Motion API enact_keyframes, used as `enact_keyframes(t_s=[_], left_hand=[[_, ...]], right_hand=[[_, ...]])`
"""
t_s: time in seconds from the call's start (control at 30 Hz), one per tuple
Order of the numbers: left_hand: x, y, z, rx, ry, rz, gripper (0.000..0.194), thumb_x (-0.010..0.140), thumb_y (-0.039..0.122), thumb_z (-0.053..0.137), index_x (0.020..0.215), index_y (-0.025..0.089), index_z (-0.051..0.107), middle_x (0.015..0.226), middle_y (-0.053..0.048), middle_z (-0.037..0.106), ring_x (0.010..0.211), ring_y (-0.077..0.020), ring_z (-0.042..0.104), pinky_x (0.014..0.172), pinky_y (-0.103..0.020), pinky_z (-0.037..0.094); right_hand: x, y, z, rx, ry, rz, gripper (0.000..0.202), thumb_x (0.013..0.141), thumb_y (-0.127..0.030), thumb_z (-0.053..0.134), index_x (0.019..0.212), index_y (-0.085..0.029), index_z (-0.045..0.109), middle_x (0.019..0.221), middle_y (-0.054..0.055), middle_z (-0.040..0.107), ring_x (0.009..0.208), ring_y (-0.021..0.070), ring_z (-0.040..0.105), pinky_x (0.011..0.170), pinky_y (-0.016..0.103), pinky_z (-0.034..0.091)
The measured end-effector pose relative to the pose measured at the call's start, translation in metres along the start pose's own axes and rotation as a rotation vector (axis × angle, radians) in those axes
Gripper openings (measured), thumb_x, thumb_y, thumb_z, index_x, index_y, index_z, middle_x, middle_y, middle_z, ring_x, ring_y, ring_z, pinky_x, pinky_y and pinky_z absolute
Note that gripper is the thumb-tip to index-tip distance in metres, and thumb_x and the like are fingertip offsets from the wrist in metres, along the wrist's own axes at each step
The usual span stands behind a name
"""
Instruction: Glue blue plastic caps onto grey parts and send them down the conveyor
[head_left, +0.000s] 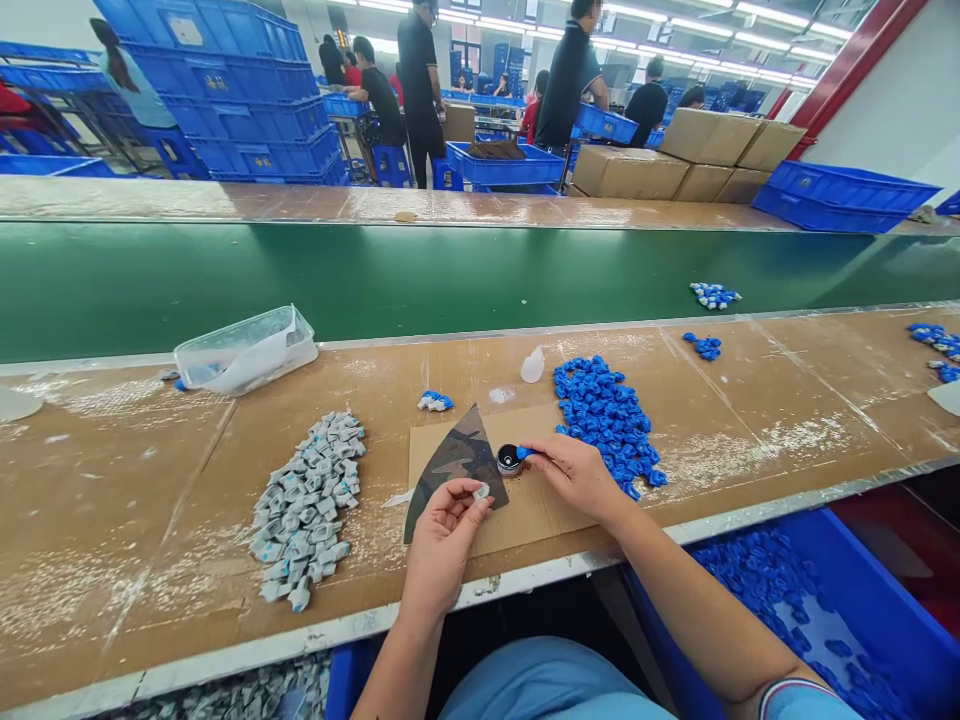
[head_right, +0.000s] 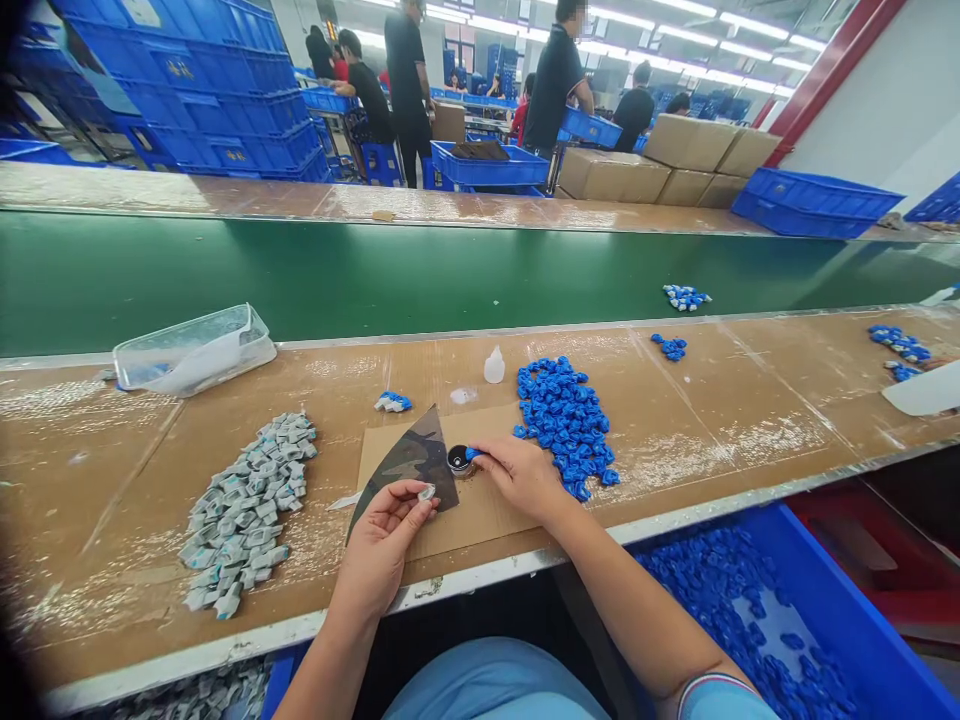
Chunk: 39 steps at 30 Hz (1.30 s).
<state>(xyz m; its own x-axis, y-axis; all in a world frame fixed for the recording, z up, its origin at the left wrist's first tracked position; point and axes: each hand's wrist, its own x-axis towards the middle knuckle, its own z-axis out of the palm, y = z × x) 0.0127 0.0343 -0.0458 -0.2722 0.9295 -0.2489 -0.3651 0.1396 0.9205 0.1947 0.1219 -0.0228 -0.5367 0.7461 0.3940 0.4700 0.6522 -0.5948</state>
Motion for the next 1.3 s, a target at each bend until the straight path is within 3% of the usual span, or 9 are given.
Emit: enact_keyframes(t_s=[1.3], left_hand=[[-0.0022,-0.0037,-0.0025,0.066,-0.023,0.014,0.032,0.062,0.035,0.078,0.088,0.017,0.071,0.083,-0.005,0.072,0.08,-0.0151,0.065,0.081,-0.029,0.053]], right_hand=[[-0.0013,0.0023,0.0011,0.022,0.004,0.088,0.022,0.09,-0.022,0.053,0.106,-0.021,0.069,0.098,0.005,0.075,0.087,0.0183,0.07,0.076,0.029,0.054]])
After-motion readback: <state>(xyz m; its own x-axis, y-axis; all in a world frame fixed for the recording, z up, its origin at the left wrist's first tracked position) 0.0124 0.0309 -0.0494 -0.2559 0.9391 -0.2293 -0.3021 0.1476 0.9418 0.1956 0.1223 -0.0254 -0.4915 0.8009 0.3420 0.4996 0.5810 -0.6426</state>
